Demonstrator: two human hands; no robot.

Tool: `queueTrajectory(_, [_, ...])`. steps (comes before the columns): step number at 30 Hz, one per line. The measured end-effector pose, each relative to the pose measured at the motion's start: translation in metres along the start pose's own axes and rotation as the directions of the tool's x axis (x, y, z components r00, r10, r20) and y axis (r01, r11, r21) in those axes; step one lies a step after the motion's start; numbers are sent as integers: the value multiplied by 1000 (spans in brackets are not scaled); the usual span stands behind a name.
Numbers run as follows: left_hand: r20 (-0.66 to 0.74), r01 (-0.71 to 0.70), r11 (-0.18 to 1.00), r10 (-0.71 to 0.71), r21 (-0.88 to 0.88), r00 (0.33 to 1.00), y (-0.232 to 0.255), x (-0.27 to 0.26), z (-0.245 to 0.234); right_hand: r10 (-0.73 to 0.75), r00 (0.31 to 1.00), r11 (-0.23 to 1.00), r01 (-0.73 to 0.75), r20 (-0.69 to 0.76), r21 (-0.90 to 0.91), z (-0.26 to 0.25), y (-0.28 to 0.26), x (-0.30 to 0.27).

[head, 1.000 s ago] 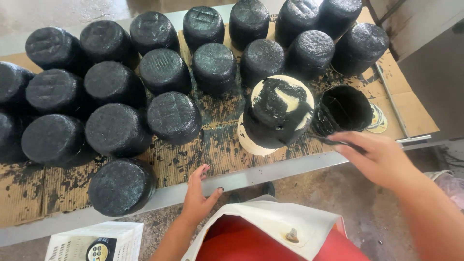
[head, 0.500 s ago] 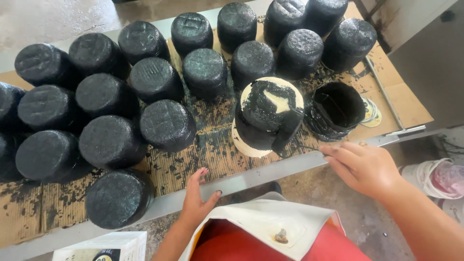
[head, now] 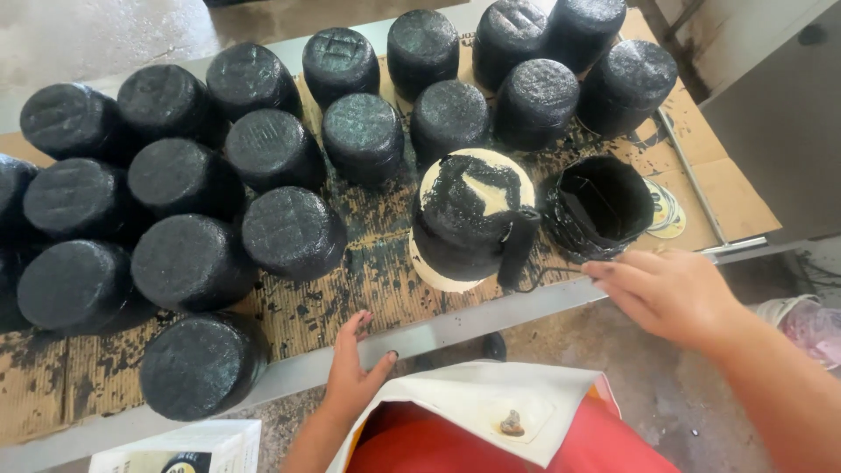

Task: Applying labels and a black protective coating to cheese wheels before placing them in crates.

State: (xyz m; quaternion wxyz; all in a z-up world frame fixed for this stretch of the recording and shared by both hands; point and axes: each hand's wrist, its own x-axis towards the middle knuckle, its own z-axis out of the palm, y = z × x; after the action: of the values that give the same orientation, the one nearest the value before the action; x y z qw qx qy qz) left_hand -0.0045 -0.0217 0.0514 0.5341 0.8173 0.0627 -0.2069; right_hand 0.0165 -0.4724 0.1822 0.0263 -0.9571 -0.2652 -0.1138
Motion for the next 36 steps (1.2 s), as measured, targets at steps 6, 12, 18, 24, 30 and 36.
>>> queueTrajectory(6, [-90, -336, 937, 344, 93, 935, -31, 18, 23, -246, 969, 969, 246, 5, -32, 36, -16, 31])
queueTrajectory(12, [-57, -198, 973, 206, 121, 977, -7, 13, 35, -312, 932, 945, 325, -185, 43, 41, -33, 51])
queueTrajectory(18, [-75, -8, 1000, 10, 23, 997, 22, 3, 44, -262, 947, 965, 254, -183, -69, 4, 13, 17])
queueTrajectory(24, [-159, -122, 988, 136, 98, 978, 10, 6, 57, -160, 984, 972, 171, -80, 160, -10, 67, 22])
queueTrajectory(30, [-126, -199, 973, 213, 118, 969, 21, 12, 71, -373, 919, 821, 390, -126, 416, -2, 38, 102])
queueTrajectory(36, [-159, -111, 985, 132, 132, 978, 34, 11, 82, -350, 933, 788, 339, -78, 515, -2, 69, 110])
